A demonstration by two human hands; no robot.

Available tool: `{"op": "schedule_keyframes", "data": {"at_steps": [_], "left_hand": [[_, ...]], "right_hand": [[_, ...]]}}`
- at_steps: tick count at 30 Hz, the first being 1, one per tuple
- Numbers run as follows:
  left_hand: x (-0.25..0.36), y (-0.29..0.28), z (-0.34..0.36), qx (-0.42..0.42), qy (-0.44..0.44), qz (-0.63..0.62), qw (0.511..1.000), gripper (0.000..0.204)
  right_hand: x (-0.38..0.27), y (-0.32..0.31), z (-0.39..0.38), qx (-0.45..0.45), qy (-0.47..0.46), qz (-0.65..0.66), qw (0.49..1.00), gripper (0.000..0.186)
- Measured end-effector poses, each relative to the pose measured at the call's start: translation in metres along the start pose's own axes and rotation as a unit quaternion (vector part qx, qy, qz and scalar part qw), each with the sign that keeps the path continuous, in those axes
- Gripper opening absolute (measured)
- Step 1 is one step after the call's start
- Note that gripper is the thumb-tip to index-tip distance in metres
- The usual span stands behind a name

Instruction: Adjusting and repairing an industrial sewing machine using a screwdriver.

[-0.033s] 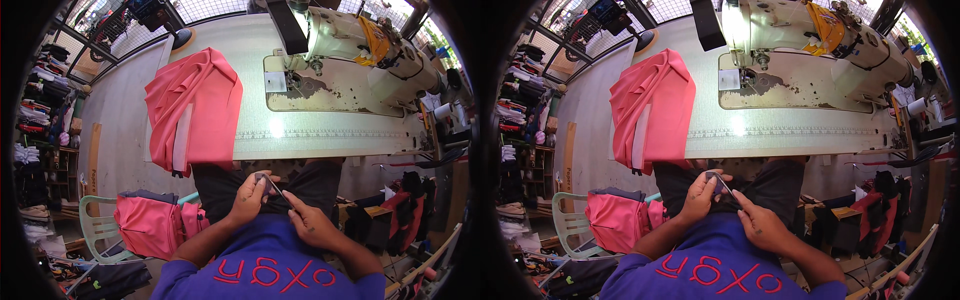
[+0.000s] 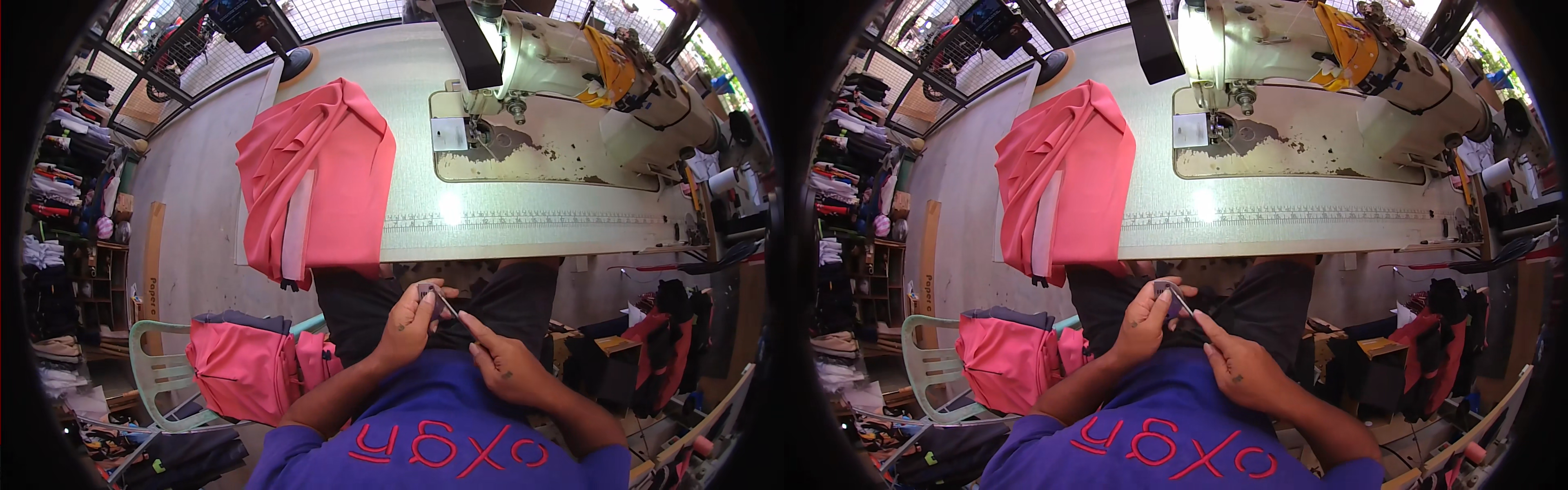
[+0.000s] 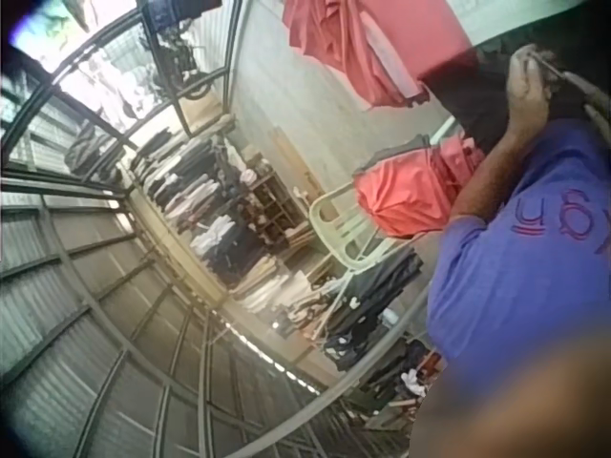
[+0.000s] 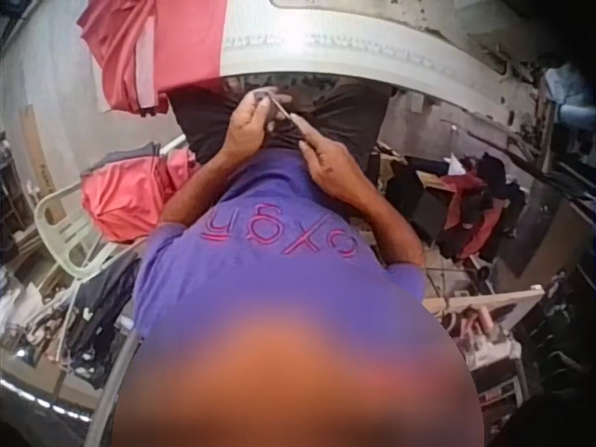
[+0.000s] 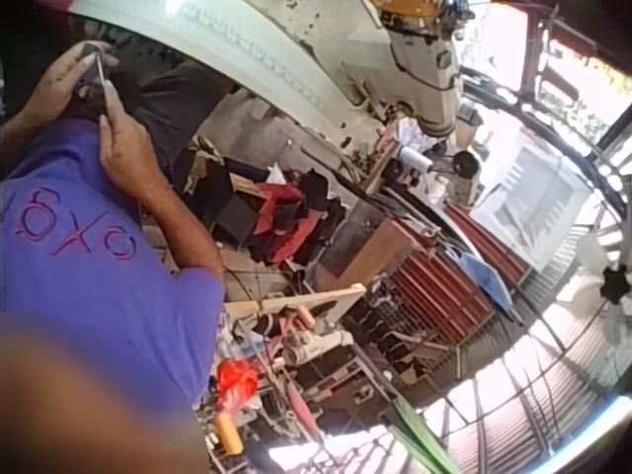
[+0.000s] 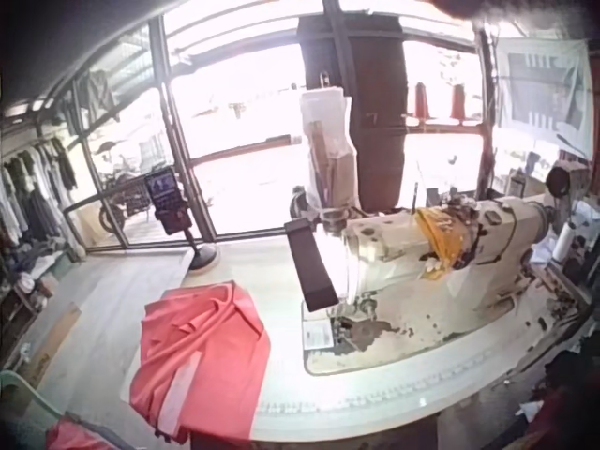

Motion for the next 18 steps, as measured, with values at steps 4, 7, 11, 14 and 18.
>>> {"op": "schedule_keyframes", "data": {"at_steps": [4,7,11,14,18], "left_hand": [[0.005,0.008,-0.002,-0.007,0.016,0.054,0.998,0.028],[0.004,0.006,-0.002,-0.005,0.037,0.084,0.996,0.027],[0.000,0.008,-0.005,0.013,0.046,0.113,0.992,0.028],[-0.001,0.008,-0.006,0.021,0.066,0.143,0.987,0.028],[0.000,0.010,-0.007,0.009,0.089,0.196,0.977,0.027]], "right_hand": [[-0.001,0.007,0.001,-0.017,0.015,0.005,1.000,0.052],[-0.002,0.012,-0.001,-0.014,0.039,0.053,0.998,0.051],[0.008,0.028,-0.005,-0.046,0.084,0.129,0.987,0.051],[0.012,0.030,-0.007,-0.043,0.086,0.148,0.984,0.052],[0.013,0.027,-0.007,-0.033,0.095,0.111,0.989,0.051]]}}
Point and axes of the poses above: each hand's wrist, its own z-axis towards the middle knuckle, its own y-axis out of the palm, x = y × z, the point moved 9 cm from there along z, towards the middle knuckle, and after that the axes turned 11 degrees about -z, right-handed, at the moved point
